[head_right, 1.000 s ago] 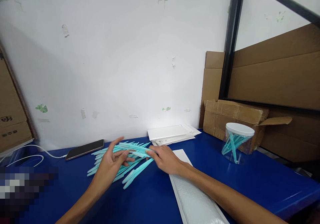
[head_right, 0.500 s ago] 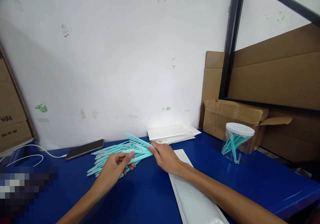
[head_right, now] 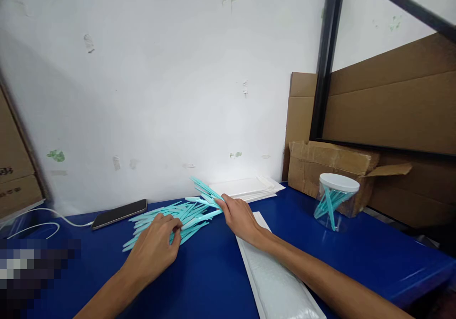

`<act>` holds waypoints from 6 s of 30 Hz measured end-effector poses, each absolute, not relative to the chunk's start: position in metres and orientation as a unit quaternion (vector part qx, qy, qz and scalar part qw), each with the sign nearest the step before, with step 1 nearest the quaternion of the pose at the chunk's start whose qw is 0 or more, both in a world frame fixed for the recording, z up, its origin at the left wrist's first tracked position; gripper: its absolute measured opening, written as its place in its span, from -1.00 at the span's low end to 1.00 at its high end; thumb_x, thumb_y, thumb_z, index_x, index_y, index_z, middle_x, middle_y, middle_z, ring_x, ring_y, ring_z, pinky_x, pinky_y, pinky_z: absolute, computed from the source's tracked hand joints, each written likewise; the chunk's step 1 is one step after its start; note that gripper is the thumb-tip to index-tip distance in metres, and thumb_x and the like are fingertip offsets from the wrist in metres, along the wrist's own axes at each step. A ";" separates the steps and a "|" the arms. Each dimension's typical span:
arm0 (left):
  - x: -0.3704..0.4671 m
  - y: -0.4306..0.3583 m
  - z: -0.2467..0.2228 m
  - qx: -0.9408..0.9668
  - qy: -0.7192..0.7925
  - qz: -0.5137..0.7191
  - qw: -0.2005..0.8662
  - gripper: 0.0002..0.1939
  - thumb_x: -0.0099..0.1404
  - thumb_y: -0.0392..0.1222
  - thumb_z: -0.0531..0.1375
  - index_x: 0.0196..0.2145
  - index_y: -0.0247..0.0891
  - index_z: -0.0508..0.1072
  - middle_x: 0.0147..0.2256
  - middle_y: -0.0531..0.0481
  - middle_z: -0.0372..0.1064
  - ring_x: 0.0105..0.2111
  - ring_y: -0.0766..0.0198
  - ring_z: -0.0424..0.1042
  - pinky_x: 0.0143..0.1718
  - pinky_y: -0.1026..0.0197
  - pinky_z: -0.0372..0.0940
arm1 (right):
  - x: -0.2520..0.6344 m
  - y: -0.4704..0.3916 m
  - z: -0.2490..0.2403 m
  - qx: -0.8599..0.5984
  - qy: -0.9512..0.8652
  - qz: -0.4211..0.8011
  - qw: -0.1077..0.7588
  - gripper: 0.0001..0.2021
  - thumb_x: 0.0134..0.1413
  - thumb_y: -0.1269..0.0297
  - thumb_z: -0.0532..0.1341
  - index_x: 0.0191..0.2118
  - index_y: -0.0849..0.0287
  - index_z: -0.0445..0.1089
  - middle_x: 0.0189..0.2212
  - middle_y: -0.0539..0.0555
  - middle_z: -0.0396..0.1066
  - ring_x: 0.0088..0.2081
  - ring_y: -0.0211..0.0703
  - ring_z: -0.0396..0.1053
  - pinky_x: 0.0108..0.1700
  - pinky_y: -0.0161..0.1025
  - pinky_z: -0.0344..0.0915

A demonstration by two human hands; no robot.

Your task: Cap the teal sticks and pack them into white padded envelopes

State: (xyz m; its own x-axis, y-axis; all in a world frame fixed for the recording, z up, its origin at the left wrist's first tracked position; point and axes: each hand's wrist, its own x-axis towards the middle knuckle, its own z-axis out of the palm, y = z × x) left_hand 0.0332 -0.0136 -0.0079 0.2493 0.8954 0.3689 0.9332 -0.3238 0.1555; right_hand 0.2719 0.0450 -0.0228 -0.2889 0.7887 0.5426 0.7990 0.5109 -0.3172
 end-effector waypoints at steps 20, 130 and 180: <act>0.039 -0.010 -0.016 -0.774 -0.619 -0.035 0.127 -0.71 0.37 -0.40 -0.01 -0.11 -0.35 0.48 -0.10 -0.25 0.34 -0.04 -0.04 0.32 -0.28 0.11 0.39 | 0.270 0.044 -0.023 -0.487 -0.807 -0.014 0.334 -0.65 0.47 0.10 -0.13 -0.28 0.10 0.27 -0.50 0.00 0.39 -0.45 -0.12 0.36 -0.39 -0.26 -0.05; 0.058 -0.015 -0.007 -0.491 -0.429 -0.622 -0.433 -0.49 0.26 0.29 0.15 -0.50 -0.19 0.13 -0.55 0.19 -0.08 -0.59 0.42 -0.05 -0.63 0.38 -0.03 | 0.250 0.011 -0.021 -0.389 -0.798 0.180 0.424 -0.66 0.44 0.08 -0.08 -0.34 0.11 0.23 -0.55 -0.09 0.18 -0.54 -0.26 0.08 -0.44 -0.28 -0.01; 0.050 -0.015 -0.004 -0.520 -0.443 -0.610 -0.402 -0.49 0.22 0.25 0.23 -0.08 -0.21 0.37 -0.44 0.05 0.47 -0.65 0.36 0.34 -0.64 0.35 0.06 | 0.247 -0.004 -0.006 -0.297 -0.818 0.350 0.348 -0.47 0.42 -0.08 -0.18 -0.37 0.15 0.30 -0.49 -0.05 0.22 -0.47 -0.27 0.14 -0.36 -0.32 0.14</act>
